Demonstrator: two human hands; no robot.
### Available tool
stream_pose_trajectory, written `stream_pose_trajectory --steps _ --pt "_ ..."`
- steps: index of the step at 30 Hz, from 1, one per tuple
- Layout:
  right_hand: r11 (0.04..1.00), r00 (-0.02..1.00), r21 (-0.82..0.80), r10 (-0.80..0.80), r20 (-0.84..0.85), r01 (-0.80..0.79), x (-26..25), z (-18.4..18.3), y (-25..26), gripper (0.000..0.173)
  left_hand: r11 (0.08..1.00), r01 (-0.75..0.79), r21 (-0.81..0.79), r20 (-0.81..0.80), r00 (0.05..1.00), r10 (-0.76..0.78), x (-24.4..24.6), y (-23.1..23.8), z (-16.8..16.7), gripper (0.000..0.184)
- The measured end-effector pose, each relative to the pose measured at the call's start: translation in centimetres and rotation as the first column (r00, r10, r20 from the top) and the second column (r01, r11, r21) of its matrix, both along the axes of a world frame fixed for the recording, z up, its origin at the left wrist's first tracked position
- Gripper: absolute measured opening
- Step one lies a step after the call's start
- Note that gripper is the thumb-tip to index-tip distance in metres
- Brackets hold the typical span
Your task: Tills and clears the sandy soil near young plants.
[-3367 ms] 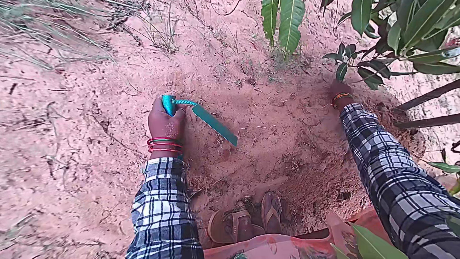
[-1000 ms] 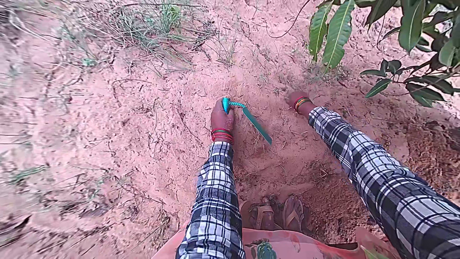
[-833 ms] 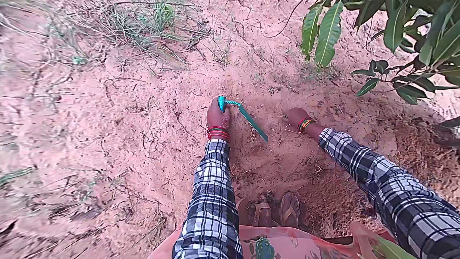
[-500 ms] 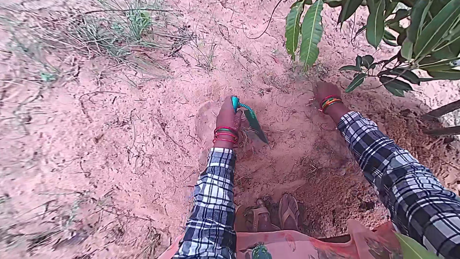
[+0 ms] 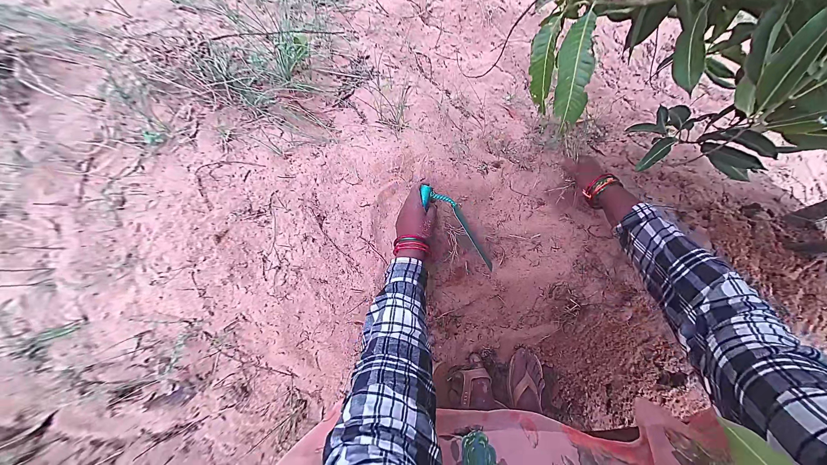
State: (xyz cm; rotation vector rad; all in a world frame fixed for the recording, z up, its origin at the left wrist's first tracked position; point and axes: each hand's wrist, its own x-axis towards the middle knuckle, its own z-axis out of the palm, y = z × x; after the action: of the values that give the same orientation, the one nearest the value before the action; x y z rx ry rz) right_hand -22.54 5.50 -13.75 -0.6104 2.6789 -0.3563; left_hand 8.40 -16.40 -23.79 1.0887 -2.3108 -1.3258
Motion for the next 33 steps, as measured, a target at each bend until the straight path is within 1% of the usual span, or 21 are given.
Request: stream_pose_trajectory --steps 1,2,3,5,6,9,12,14,16,18,20,21,22,25,27,28,30,33 --pt "0.996 1.0 -0.091 -0.025 -0.003 0.024 0.5 0.2 -0.8 0.056 1.0 -0.006 -0.007 -0.001 1.0 0.006 -0.1 0.1 0.0 0.052" --pt "0.995 0.999 -0.098 -0.03 -0.016 0.028 0.8 0.0 -1.5 0.058 1.0 -0.01 -0.015 -0.011 1.0 0.01 0.0 0.4 -0.2 0.05" --pt "0.999 0.999 -0.044 -0.007 -0.037 0.006 0.7 -0.2 -2.5 0.059 0.999 -0.02 -0.026 -0.02 1.0 0.019 0.0 0.5 -0.1 0.047" --pt "0.994 0.995 0.083 0.078 -0.054 -0.073 -0.5 -2.2 -4.9 0.057 0.997 -0.057 -0.042 -0.011 0.998 0.057 0.0 0.5 0.2 0.039" --pt "0.985 0.993 0.137 0.111 -0.042 -0.105 -0.9 -3.4 -5.9 0.054 0.997 -0.069 -0.042 0.001 0.998 0.069 0.1 0.6 0.3 0.039" --pt "0.939 0.977 0.275 0.214 0.001 -0.206 -1.4 -6.6 -8.0 0.051 0.996 -0.086 -0.018 0.044 0.995 0.086 -0.2 0.7 0.5 0.04" --pt "0.898 0.959 0.354 0.283 -0.009 -0.262 0.1 -8.3 -9.1 0.043 0.996 -0.089 -0.02 0.04 0.995 0.089 -0.3 0.4 0.3 0.04" --pt "0.913 0.961 0.33 0.271 -0.048 -0.241 2.2 -7.9 -8.1 0.037 0.996 -0.092 -0.021 0.025 0.995 0.093 -0.2 0.6 0.1 0.041" --pt "0.946 0.972 0.253 0.226 -0.07 -0.202 5.9 -6.0 -6.4 0.037 0.997 -0.081 0.007 -0.01 0.997 0.081 0.2 0.6 0.1 0.044" --pt "0.97 0.975 0.159 0.202 -0.091 -0.186 9.8 -3.7 -3.6 0.038 0.996 -0.068 0.063 -0.063 0.995 0.072 0.7 0.9 0.0 0.05" --pt "0.975 0.977 0.12 0.199 -0.074 -0.189 12.8 -1.9 -0.2 0.039 0.99 -0.063 0.127 -0.085 0.994 0.074 1.7 2.1 0.3 0.053" --pt "0.967 0.977 0.153 0.212 -0.035 -0.204 14.0 -0.5 1.1 0.041 0.987 -0.061 0.146 -0.074 0.995 0.073 2.1 2.7 1.2 0.054" --pt "0.951 0.969 0.189 0.247 0.0 -0.243 14.9 1.0 2.4 0.045 0.986 -0.054 0.16 -0.057 0.996 0.064 2.5 3.4 2.6 0.053" --pt "0.875 0.933 0.337 0.36 0.023 -0.346 18.0 5.8 6.3 0.043 0.982 -0.002 0.188 0.008 1.0 0.001 3.4 6.5 7.8 0.05" --pt "0.825 0.919 0.436 0.394 0.014 -0.36 20.4 9.4 8.5 0.042 0.988 -0.001 0.154 -0.021 1.0 0.004 3.9 8.3 11.1 0.049" --pt "0.814 0.918 0.459 0.397 0.007 -0.356 21.9 11.3 9.6 0.042 0.992 -0.004 0.126 -0.059 0.998 0.011 4.2 8.9 12.9 0.05" --pt "0.822 0.928 0.46 0.374 0.009 -0.336 24.9 15.4 11.6 0.042 0.998 -0.044 0.051 -0.191 0.98 0.053 5.1 9.8 16.0 0.05" --pt "0.859 0.926 0.398 0.373 -0.058 -0.321 27.4 18.9 14.3 0.042 0.987 -0.159 -0.006 -0.422 0.895 0.142 5.7 9.7 19.8 0.052"
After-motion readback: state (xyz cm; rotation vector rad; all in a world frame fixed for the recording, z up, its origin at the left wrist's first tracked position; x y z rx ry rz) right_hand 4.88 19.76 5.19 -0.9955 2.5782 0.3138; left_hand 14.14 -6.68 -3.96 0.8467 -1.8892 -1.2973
